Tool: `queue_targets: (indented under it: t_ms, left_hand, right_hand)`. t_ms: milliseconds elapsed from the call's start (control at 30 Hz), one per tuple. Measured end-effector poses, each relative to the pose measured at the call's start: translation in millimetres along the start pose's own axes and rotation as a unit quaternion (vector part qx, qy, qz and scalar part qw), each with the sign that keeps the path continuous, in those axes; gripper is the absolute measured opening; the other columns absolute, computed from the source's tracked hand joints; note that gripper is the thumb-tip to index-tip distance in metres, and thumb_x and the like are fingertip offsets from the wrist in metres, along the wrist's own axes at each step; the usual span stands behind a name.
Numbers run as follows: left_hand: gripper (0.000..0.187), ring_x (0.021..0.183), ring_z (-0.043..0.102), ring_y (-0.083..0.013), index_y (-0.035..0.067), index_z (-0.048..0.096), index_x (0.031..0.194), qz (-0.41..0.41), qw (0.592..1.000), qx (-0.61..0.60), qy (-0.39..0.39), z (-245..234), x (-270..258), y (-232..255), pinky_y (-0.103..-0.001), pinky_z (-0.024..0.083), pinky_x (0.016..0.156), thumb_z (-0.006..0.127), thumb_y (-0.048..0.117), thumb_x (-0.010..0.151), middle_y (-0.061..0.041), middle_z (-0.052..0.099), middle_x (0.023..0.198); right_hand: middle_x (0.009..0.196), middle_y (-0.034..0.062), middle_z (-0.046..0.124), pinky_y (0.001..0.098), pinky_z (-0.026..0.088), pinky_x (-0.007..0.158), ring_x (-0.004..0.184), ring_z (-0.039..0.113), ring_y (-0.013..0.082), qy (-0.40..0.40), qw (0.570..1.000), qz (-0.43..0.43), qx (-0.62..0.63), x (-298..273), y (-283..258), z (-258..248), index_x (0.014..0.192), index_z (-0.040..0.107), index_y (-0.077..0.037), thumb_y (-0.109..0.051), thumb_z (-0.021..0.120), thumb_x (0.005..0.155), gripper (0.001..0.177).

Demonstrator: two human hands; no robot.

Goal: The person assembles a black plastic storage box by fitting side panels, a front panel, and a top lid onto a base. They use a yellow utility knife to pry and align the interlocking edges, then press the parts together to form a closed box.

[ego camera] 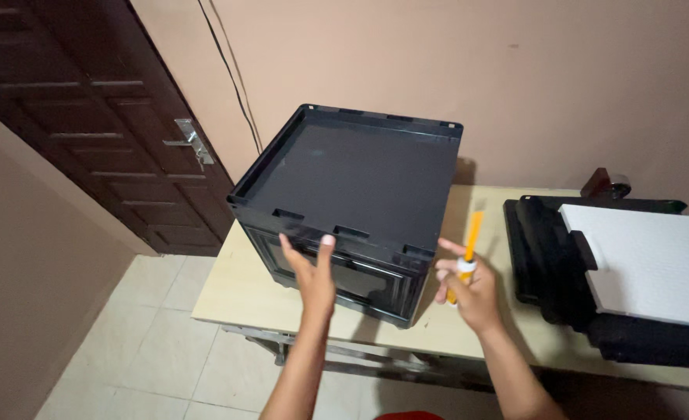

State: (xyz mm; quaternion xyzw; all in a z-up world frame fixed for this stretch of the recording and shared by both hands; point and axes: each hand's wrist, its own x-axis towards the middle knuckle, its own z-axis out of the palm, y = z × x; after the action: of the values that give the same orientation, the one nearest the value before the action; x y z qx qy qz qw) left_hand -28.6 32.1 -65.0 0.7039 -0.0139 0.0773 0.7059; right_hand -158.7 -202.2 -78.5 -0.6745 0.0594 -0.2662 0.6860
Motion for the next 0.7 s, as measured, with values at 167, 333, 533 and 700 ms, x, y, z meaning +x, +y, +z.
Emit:
queue_targets:
  t_ms: [167, 333, 533, 700]
  left_hand:
    - [0.132, 0.158, 0.003, -0.0361, -0.001, -0.018, 0.158, -0.048, 0.989, -0.128, -0.053, 40.4, -36.1, 25.0, -0.045, 0.008, 0.124, 0.076, 0.049, 0.079, -0.029, -0.005, 0.167]
    - [0.139, 0.156, -0.016, -0.0351, -0.001, -0.028, 0.153, -0.125, 0.988, -0.081, -0.046, 63.9, -39.6, 37.3, -0.046, 0.005, 0.124, 0.078, 0.050, 0.078, -0.025, -0.027, 0.165]
    - [0.143, 0.154, -0.025, -0.0388, -0.002, -0.032, 0.151, -0.148, 0.988, -0.027, -0.019, 79.0, -32.0, 40.5, -0.047, -0.004, 0.124, 0.082, 0.040, 0.076, -0.028, -0.031, 0.162]
    - [0.139, 0.152, -0.022, -0.0440, -0.003, -0.033, 0.151, -0.150, 0.988, -0.030, -0.013, 82.3, -30.1, 43.8, -0.049, 0.001, 0.124, 0.080, 0.027, 0.074, -0.032, -0.033, 0.160]
  right_hand:
    - [0.105, 0.0249, 0.074, 0.0327, 0.058, 0.051, 0.056, 0.066, 0.0211, 0.078, 0.988, 0.044, 0.128, 84.6, 33.7, -47.6, 0.128, 0.056, 0.015, -0.010, 0.052, 0.099, 0.038]
    - [0.134, 0.0191, 0.063, 0.0307, 0.058, 0.061, 0.070, 0.069, 0.0210, 0.075, 0.986, 0.093, 0.116, 215.3, 76.5, -82.2, 0.144, 0.052, 0.001, 0.003, 0.053, 0.090, 0.053]
    - [0.119, 0.0081, 0.066, 0.0313, 0.054, 0.058, 0.068, 0.062, 0.0170, 0.013, 0.970, 0.122, 0.211, 307.3, 138.8, -85.5, 0.151, 0.045, -0.011, 0.009, 0.049, 0.086, 0.068]
    - [0.089, 0.0073, 0.063, 0.0350, 0.048, 0.051, 0.066, 0.061, 0.0192, 0.063, 0.983, 0.127, 0.115, 329.3, 166.2, -74.0, 0.127, 0.064, 0.000, 0.011, 0.043, 0.091, 0.042]
